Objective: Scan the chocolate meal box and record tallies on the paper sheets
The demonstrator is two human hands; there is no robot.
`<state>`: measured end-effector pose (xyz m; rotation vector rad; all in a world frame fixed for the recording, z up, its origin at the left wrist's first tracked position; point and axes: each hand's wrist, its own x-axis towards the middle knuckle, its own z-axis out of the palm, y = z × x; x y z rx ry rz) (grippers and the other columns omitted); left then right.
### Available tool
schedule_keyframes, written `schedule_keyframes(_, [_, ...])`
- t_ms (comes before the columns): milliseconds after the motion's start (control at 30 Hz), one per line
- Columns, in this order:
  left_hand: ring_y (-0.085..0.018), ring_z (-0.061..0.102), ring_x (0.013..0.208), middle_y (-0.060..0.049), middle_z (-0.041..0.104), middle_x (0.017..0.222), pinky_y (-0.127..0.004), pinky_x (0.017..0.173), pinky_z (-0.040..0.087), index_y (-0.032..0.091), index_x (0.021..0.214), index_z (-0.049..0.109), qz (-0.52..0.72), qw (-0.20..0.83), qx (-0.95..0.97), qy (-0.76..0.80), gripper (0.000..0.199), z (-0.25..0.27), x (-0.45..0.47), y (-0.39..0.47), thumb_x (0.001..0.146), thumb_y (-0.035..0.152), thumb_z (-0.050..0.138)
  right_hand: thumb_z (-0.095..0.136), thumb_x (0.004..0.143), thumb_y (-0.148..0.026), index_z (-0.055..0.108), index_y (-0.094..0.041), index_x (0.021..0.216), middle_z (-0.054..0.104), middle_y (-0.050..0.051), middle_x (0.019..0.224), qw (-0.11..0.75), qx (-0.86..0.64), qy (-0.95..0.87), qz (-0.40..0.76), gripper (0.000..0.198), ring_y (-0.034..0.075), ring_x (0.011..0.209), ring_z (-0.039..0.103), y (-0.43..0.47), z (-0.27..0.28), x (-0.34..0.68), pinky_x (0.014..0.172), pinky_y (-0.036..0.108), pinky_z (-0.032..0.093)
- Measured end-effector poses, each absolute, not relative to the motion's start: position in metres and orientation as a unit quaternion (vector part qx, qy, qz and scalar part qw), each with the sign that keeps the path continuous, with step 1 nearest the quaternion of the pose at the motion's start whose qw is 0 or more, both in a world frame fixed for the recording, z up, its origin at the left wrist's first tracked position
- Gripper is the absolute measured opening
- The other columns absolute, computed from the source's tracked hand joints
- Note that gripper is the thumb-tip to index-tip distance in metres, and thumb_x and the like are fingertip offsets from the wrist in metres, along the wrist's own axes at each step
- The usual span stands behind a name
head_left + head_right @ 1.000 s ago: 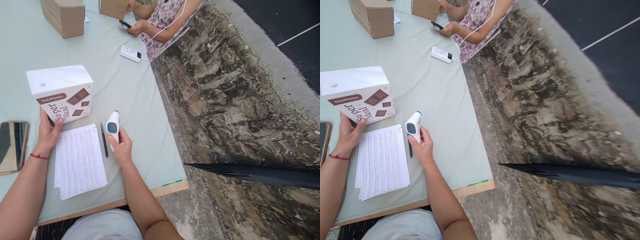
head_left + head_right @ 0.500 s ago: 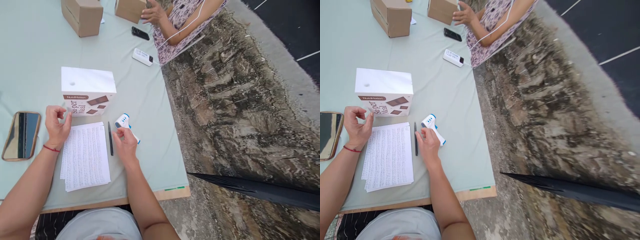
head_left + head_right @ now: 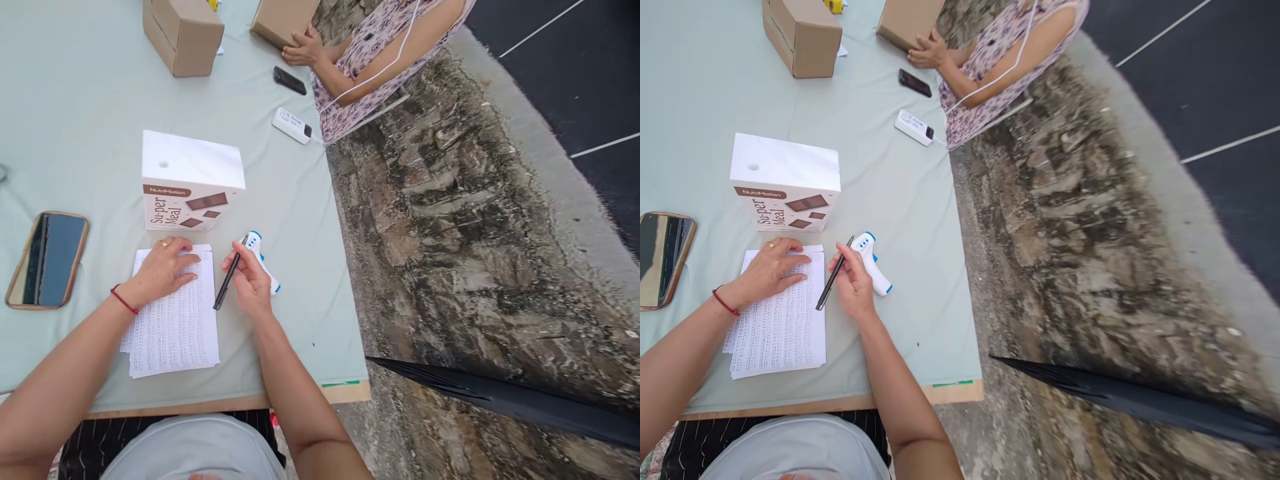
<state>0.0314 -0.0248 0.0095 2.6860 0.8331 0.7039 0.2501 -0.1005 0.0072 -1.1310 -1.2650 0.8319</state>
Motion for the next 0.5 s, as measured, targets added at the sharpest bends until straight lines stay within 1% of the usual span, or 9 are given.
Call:
schedule_keyframes(67, [-0.03, 0.058, 0.101, -0.015, 0.06, 0.116, -0.049, 0.093, 0.051, 0.016, 0.115, 0.076, 0.231, 0.123, 0.922, 0.286, 0.024, 0.009, 0.031, -0.024, 0.094, 0.028, 0.074, 0.064, 0.094, -0.036, 0.062, -0.025, 0.125, 0.061, 0.003, 0.094, 0.613, -0.459, -0.524, 0.373, 0.033, 0.016, 0.079, 0.064, -0.096, -0.001, 0.245, 0.074, 0.031, 0.056])
schedule_keyframes(133, [-0.029, 0.057, 0.102, -0.015, 0.059, 0.116, -0.049, 0.095, 0.05, 0.016, 0.116, 0.076, 0.226, 0.128, 0.923, 0.284, 0.025, 0.009, 0.031, -0.024, 0.095, 0.029, 0.072, 0.066, 0.096, -0.042, 0.062, -0.024, 0.112, 0.058, 0.0, 0.083, 0.627, -0.469, -0.5, 0.37, 0.025, 0.014, 0.068, 0.06, -0.093, -0.01, 0.239, 0.066, 0.028, 0.053])
schedule_keyframes(200, [-0.029, 0.056, 0.102, -0.015, 0.059, 0.117, -0.048, 0.096, 0.049, 0.016, 0.117, 0.076, 0.22, 0.135, 0.924, 0.282, 0.025, 0.009, 0.031, -0.023, 0.096, 0.03, 0.071, 0.06, 0.1, -0.051, 0.061, -0.022, 0.107, 0.055, -0.001, 0.075, 0.632, -0.49, -0.484, 0.355, 0.029, 0.013, 0.062, 0.056, -0.092, -0.016, 0.236, 0.063, 0.029, 0.051])
schedule_keyframes(300, [-0.03, 0.056, 0.105, -0.016, 0.058, 0.118, -0.05, 0.097, 0.048, 0.017, 0.119, 0.076, 0.207, 0.146, 0.924, 0.286, 0.027, 0.008, 0.03, -0.022, 0.097, 0.031, 0.069, 0.054, 0.1, -0.058, 0.066, -0.021, 0.113, 0.058, 0.001, 0.074, 0.622, -0.519, -0.48, 0.336, 0.04, 0.015, 0.066, 0.057, -0.092, -0.016, 0.236, 0.067, 0.031, 0.052])
schedule_keyframes(333, [-0.031, 0.056, 0.106, -0.016, 0.058, 0.119, -0.051, 0.098, 0.047, 0.018, 0.119, 0.076, 0.202, 0.151, 0.924, 0.288, 0.027, 0.008, 0.03, -0.022, 0.098, 0.032, 0.069, 0.055, 0.099, -0.057, 0.068, -0.02, 0.112, 0.06, 0.002, 0.075, 0.611, -0.531, -0.48, 0.338, 0.041, 0.016, 0.067, 0.058, -0.092, -0.015, 0.237, 0.068, 0.032, 0.053])
schedule_keyframes(400, [-0.031, 0.055, 0.108, -0.016, 0.057, 0.121, -0.052, 0.1, 0.046, 0.019, 0.121, 0.076, 0.195, 0.161, 0.923, 0.292, 0.028, 0.008, 0.029, -0.021, 0.098, 0.032, 0.067, 0.06, 0.093, -0.055, 0.07, -0.02, 0.103, 0.063, 0.003, 0.078, 0.584, -0.56, -0.474, 0.347, 0.038, 0.016, 0.069, 0.059, -0.091, -0.014, 0.238, 0.068, 0.032, 0.054])
schedule_keyframes(500, [-0.031, 0.056, 0.108, -0.016, 0.057, 0.122, -0.052, 0.1, 0.046, 0.019, 0.122, 0.075, 0.194, 0.167, 0.922, 0.29, 0.028, 0.008, 0.029, -0.021, 0.098, 0.033, 0.066, 0.066, 0.08, -0.05, 0.068, -0.019, 0.092, 0.065, 0.003, 0.079, 0.561, -0.596, -0.448, 0.36, 0.033, 0.015, 0.065, 0.058, -0.09, -0.014, 0.235, 0.063, 0.029, 0.052])
